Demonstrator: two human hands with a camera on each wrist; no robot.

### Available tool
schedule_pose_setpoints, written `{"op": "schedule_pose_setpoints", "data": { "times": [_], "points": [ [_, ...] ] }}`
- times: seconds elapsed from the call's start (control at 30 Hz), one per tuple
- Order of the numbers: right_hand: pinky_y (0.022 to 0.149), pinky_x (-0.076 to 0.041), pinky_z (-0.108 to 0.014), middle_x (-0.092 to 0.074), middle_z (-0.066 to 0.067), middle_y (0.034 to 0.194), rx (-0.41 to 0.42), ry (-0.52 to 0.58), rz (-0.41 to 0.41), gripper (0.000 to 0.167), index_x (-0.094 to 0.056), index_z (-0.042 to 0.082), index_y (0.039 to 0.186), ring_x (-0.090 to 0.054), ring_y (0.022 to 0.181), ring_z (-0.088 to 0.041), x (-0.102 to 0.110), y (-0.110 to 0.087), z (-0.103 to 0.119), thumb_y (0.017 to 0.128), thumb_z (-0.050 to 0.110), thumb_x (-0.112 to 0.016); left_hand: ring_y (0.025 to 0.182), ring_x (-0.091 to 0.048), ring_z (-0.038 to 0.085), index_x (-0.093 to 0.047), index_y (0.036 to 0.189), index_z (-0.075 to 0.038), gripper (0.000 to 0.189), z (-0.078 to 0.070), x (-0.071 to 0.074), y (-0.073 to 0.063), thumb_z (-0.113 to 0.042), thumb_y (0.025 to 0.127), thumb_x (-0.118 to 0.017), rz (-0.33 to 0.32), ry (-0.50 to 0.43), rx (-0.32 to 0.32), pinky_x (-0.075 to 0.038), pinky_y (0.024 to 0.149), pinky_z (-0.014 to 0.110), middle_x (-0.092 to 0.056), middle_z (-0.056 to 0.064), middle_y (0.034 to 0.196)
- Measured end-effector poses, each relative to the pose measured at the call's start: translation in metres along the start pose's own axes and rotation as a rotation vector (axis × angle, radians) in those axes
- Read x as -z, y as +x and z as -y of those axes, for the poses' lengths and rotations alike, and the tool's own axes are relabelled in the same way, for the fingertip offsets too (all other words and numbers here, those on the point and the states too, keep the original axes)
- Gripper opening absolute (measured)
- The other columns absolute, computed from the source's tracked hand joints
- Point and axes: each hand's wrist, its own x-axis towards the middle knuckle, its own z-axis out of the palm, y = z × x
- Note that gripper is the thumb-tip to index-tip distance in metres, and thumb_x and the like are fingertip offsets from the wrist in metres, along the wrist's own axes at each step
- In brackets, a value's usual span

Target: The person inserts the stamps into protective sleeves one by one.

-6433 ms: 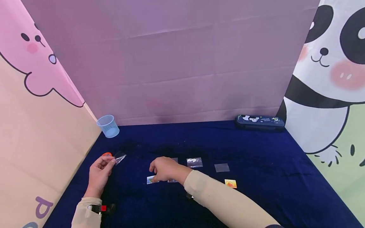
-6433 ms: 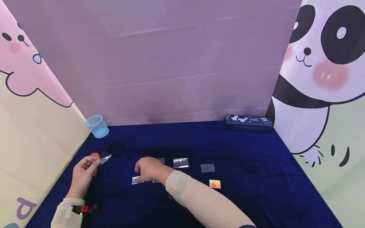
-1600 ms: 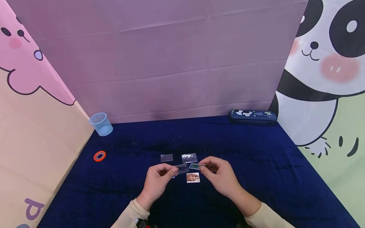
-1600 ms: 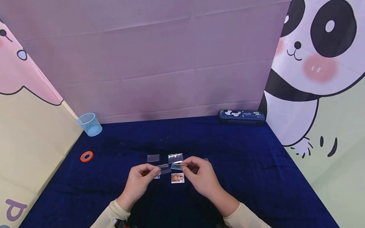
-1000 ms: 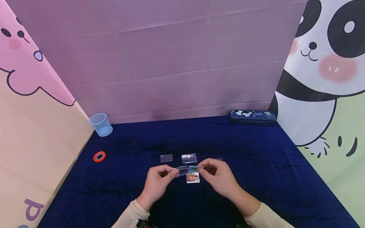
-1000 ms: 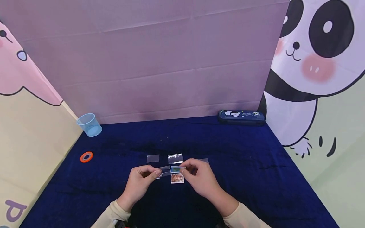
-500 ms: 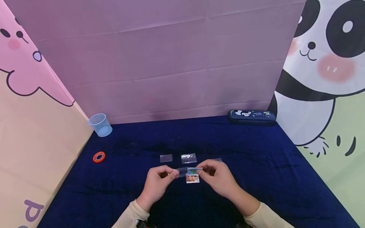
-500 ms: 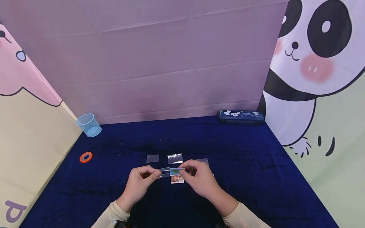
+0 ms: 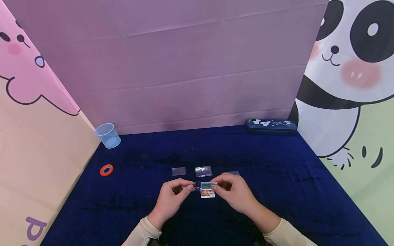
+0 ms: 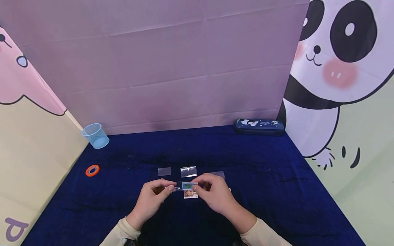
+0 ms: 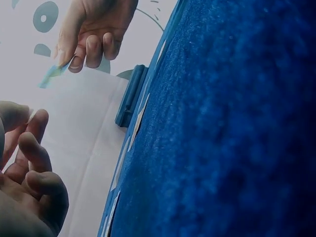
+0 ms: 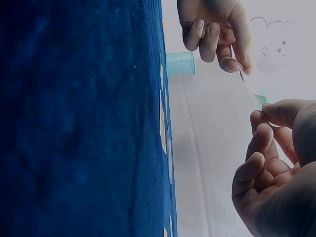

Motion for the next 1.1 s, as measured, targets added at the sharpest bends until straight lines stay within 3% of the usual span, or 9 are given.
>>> {"op": "schedule_pose_setpoints", "data": {
  "times": [0.13, 0.37, 0.77, 1.1],
  "points": [
    [0.059, -0.047, -0.028, -0.064, 0.005, 0.082, 0.001, -0.007, -0.001, 0.009, -0.078, 0.026, 0.102, -0.057, 0.066, -0.016, -0.0005, 0.0002, -0.0008, 0.095, 0.019, -0.078, 0.059, -0.051, 0.009, -0.080, 0.109, -0.014, 0.015, 0.0008, 0.0003, -0.0007, -0.024, 0.102, -0.071, 0.006, 0.004, -0.004, -0.046, 0.055, 0.024, -0.072, 0.004, 0.097],
    [0.059, -0.048, -0.028, -0.065, 0.005, 0.085, 0.018, -0.008, 0.007, 0.010, -0.079, 0.026, 0.103, -0.057, 0.067, -0.017, -0.0008, 0.0001, -0.0016, 0.096, 0.019, -0.076, 0.060, -0.053, 0.010, -0.080, 0.109, -0.009, 0.015, 0.0015, 0.0000, -0.0004, -0.019, 0.102, -0.071, 0.000, -0.023, -0.054, -0.051, 0.056, 0.027, -0.068, 0.007, 0.102],
    [0.060, -0.048, -0.028, -0.065, 0.003, 0.089, 0.007, 0.004, 0.031, 0.012, -0.081, 0.024, 0.104, -0.057, 0.068, -0.018, -0.0020, -0.0004, -0.0034, 0.096, 0.016, -0.077, 0.059, -0.047, 0.007, -0.079, 0.109, -0.004, 0.015, 0.0027, -0.0003, -0.0014, -0.013, 0.097, -0.076, 0.016, 0.005, -0.060, -0.041, 0.054, 0.021, -0.069, 0.003, 0.091],
    [0.059, -0.049, -0.027, -0.069, 0.002, 0.086, -0.032, 0.057, 0.058, 0.009, -0.077, 0.021, 0.103, -0.060, 0.068, -0.017, -0.0031, 0.0002, -0.0058, 0.094, 0.021, -0.079, 0.058, -0.047, 0.007, -0.080, 0.099, -0.014, 0.007, 0.0063, 0.0016, -0.0014, -0.019, 0.095, -0.079, 0.003, -0.006, -0.053, -0.040, 0.052, 0.022, -0.065, 0.001, 0.080]
  ]
}}
